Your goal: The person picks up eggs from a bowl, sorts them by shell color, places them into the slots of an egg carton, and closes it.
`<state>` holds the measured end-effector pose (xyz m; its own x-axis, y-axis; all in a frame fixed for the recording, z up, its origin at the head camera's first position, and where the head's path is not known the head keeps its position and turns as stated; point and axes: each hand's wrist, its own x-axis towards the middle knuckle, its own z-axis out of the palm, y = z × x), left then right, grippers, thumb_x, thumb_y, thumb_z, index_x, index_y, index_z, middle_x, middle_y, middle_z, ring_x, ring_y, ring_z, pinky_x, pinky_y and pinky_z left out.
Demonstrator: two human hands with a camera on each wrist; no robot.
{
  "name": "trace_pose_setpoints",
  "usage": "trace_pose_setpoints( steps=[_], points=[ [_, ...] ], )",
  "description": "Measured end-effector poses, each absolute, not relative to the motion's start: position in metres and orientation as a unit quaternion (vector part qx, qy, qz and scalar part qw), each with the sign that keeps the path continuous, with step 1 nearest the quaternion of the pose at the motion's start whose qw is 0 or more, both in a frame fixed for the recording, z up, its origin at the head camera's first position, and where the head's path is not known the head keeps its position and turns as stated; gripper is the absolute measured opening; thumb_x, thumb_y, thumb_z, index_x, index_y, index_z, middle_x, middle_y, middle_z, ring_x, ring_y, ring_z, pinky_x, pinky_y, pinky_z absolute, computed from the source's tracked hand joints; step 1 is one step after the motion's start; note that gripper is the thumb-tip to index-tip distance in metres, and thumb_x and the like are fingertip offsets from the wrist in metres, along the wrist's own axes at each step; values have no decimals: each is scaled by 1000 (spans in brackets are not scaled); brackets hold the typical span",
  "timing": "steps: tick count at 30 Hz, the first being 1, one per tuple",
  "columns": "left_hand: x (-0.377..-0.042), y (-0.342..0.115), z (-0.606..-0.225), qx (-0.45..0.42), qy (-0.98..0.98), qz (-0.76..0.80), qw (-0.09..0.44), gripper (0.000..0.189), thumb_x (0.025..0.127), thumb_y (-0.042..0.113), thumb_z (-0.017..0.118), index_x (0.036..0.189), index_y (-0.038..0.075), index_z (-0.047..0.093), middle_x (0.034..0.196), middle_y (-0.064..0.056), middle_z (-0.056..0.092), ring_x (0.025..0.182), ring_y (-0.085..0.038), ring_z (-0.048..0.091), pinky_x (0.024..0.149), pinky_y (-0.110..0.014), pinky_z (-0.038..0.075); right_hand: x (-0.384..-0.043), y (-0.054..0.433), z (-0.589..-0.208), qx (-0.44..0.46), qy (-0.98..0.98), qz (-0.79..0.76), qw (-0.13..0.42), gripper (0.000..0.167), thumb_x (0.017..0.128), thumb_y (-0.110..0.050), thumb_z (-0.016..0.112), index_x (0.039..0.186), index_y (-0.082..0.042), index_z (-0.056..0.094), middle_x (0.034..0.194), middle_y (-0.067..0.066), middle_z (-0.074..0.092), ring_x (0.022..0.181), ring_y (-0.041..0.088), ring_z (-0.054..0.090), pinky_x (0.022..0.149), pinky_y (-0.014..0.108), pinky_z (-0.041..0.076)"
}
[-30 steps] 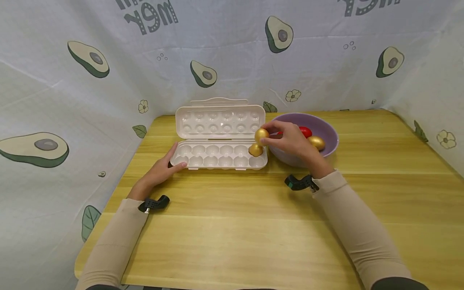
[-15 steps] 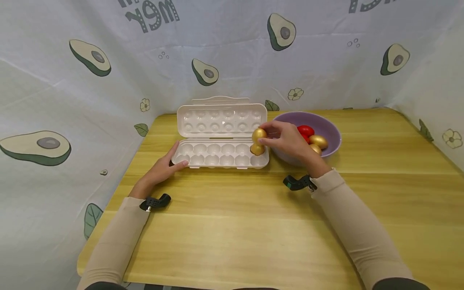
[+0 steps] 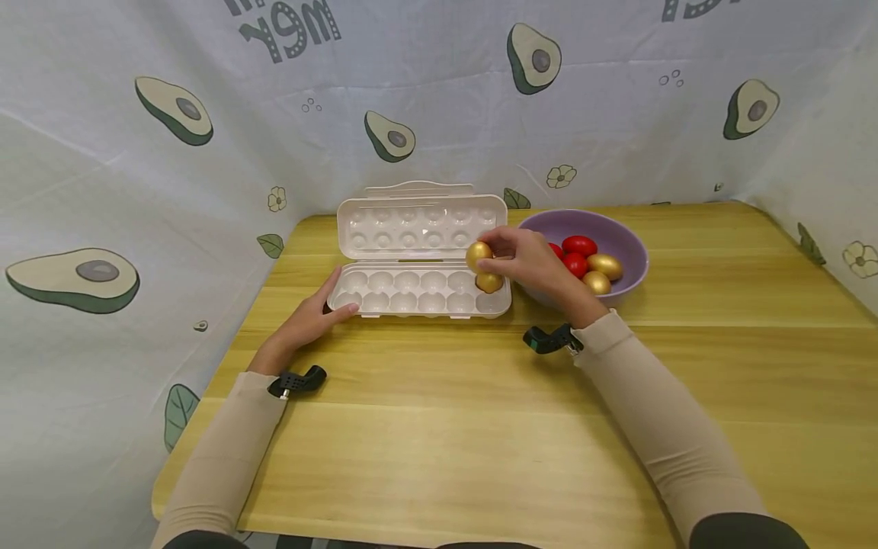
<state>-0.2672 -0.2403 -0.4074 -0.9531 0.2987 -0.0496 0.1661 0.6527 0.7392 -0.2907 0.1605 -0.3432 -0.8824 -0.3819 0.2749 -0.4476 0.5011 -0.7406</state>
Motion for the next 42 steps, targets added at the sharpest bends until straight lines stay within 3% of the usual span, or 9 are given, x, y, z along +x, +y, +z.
trace_pose_setpoints(
  steps=[10,18,28,42],
  points=[
    [-267,-240,-408,126,904,401,85,91,91,53,59,157,27,0,159,-16,12,144,-37,16,115,-55,14,-292,152,-343,240,-862,446,17,39,86,-21,75,119,-5,62,113,9,67,103,25,66,87,36,53],
    [-267,-239,-408,125,903,402,89,91,91,54,58,156,28,0,160,-14,11,144,-36,15,115,-55,14,-293,146,-343,240,-868,435,31,35,84,-16,76,116,-5,65,112,10,68,104,24,66,85,36,54],
    [-267,-241,-408,123,904,400,88,92,91,55,58,156,29,-1,160,-15,12,144,-36,15,115,-55,14,-295,145,-346,259,-876,405,41,44,86,-17,75,125,-1,61,117,15,66,106,27,65,86,37,54],
    [-268,-242,-410,137,905,393,81,92,91,53,59,157,26,-1,160,-15,12,144,-36,16,114,-54,15,-293,139,-347,284,-889,357,35,38,82,-15,78,116,-3,66,108,12,69,101,25,66,90,38,52]
  ],
)
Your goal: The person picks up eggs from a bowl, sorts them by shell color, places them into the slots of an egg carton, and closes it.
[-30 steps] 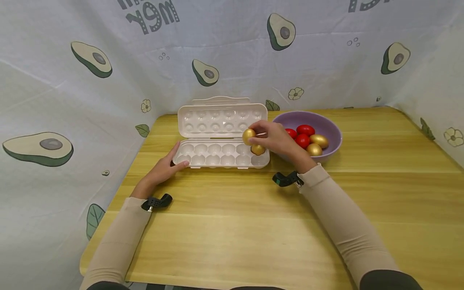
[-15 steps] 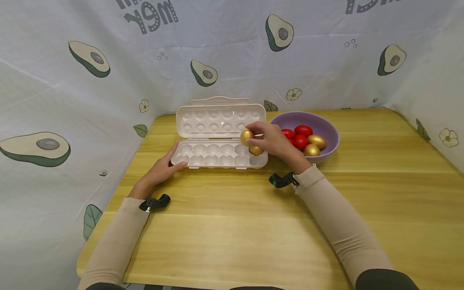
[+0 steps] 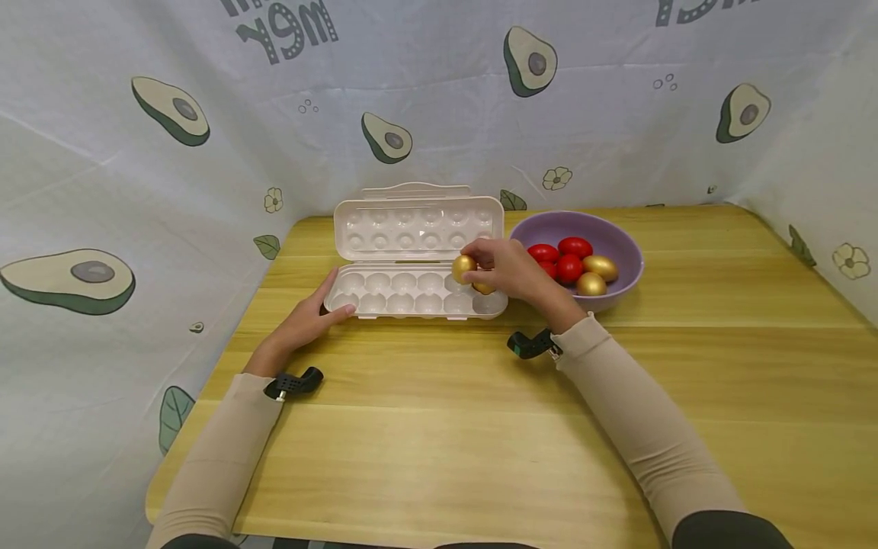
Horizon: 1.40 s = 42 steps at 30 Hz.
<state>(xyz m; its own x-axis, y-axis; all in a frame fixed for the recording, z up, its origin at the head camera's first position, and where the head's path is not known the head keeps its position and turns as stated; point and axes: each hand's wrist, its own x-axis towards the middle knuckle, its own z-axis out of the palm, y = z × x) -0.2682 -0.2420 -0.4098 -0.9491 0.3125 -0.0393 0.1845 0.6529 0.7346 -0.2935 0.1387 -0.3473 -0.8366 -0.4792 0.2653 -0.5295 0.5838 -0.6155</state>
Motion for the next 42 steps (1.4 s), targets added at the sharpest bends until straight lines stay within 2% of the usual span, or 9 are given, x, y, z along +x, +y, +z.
trace_pose_setpoints(
  steps=[6,33,42],
  points=[
    [-269,-242,-411,139,903,398,82,92,91,52,59,157,26,-1,160,-14,11,144,-35,16,115,-54,15,-292,137,-348,277,-903,326,36,39,82,-16,79,116,-3,66,105,12,69,96,25,66,88,38,53],
    [-269,-241,-410,139,904,396,83,92,92,52,59,157,26,-1,160,-14,10,144,-35,15,115,-55,15,-291,133,-352,276,-919,277,49,35,86,-16,74,117,-2,65,110,14,69,98,28,66,88,42,52],
    [-269,-241,-411,133,905,397,81,92,91,53,59,157,27,0,159,-15,13,144,-36,16,115,-54,15,-290,132,-350,283,-920,269,47,32,86,-15,74,115,-3,66,104,12,70,90,26,65,81,39,55]
  ],
)
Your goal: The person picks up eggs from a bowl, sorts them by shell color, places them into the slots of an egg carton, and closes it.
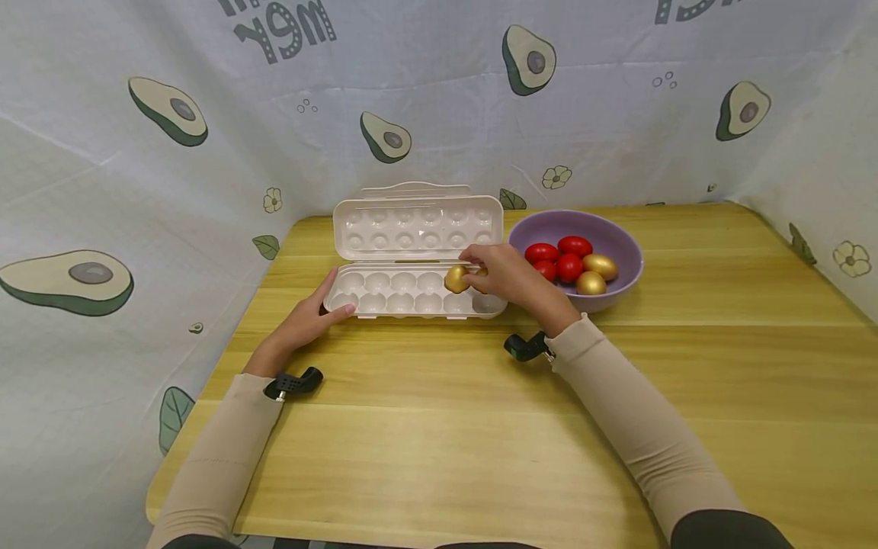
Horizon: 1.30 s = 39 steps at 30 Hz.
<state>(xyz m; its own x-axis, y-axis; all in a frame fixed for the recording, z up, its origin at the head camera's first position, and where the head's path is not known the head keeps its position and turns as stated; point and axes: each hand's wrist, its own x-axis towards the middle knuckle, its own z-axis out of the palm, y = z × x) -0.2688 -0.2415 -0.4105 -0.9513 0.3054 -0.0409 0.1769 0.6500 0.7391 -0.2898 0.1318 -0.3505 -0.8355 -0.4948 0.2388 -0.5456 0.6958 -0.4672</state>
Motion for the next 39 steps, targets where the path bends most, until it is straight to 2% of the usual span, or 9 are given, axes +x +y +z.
trace_pose_setpoints(
  steps=[7,15,22,30,39],
  points=[
    [-267,-241,-410,134,903,402,76,90,92,50,60,157,26,2,159,-15,14,144,-34,17,115,-52,15,-289,132,-349,300,-915,261,65,28,86,-13,72,112,-2,68,98,13,70,86,28,62,77,39,53],
    [-267,-241,-409,136,905,397,76,91,92,50,60,157,25,2,159,-15,13,144,-35,17,115,-52,15,-289,135,-347,291,-915,276,47,34,87,-15,73,117,-2,66,107,14,69,92,28,63,85,41,53],
    [-267,-241,-409,134,903,399,81,90,92,51,59,157,26,1,160,-13,12,144,-34,16,115,-53,15,-290,139,-344,290,-905,308,43,34,87,-15,72,118,0,65,116,17,67,105,31,65,91,43,51],
    [-269,-240,-407,132,904,399,81,90,92,52,58,157,26,1,160,-13,11,145,-34,15,115,-53,15,-292,145,-338,294,-895,330,48,33,87,-13,72,116,3,65,114,19,67,106,31,65,92,43,50],
    [-266,-240,-408,140,903,399,73,90,92,49,60,157,23,3,160,-14,12,144,-36,16,115,-53,14,-286,165,-332,253,-895,365,34,35,91,-16,69,122,-1,63,124,14,63,108,28,64,94,43,49]
  ],
)
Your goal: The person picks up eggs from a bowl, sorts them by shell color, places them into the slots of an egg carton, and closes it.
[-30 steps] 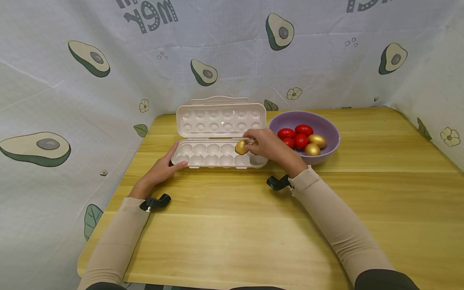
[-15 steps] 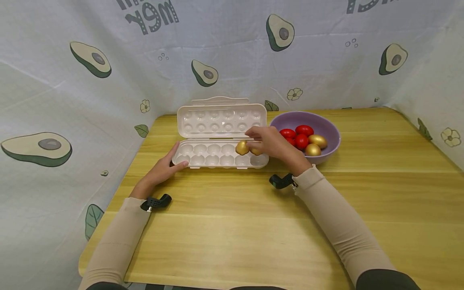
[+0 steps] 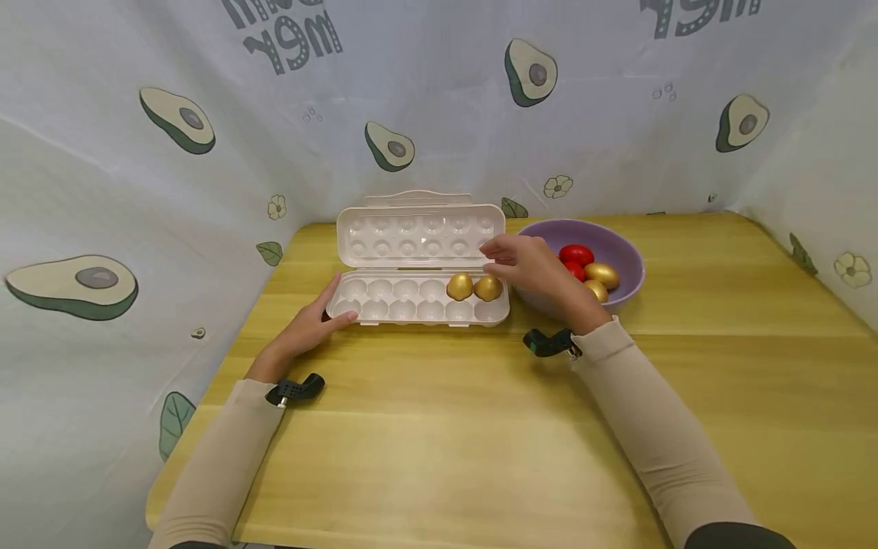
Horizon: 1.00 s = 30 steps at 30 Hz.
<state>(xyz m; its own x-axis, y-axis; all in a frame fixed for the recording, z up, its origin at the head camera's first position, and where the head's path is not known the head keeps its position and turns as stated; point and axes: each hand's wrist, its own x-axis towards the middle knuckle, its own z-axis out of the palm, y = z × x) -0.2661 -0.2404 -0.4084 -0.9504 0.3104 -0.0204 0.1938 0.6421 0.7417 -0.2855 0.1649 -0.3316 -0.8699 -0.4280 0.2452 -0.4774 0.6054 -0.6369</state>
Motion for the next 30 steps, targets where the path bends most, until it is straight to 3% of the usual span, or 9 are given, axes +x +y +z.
trace_pose_setpoints(
  steps=[18,30],
  points=[
    [-263,-243,-413,134,903,402,72,91,91,50,60,157,25,2,160,-13,11,144,-37,15,115,-55,14,-284,187,-326,236,-895,373,65,32,88,-11,72,117,0,66,114,16,68,105,27,66,88,42,52],
    [-266,-242,-411,139,902,402,77,90,92,52,58,157,26,0,161,-9,8,145,-35,12,115,-56,13,-277,230,-321,182,-910,367,68,36,89,-23,72,118,-4,66,117,13,67,108,28,64,92,43,49]
  ],
)
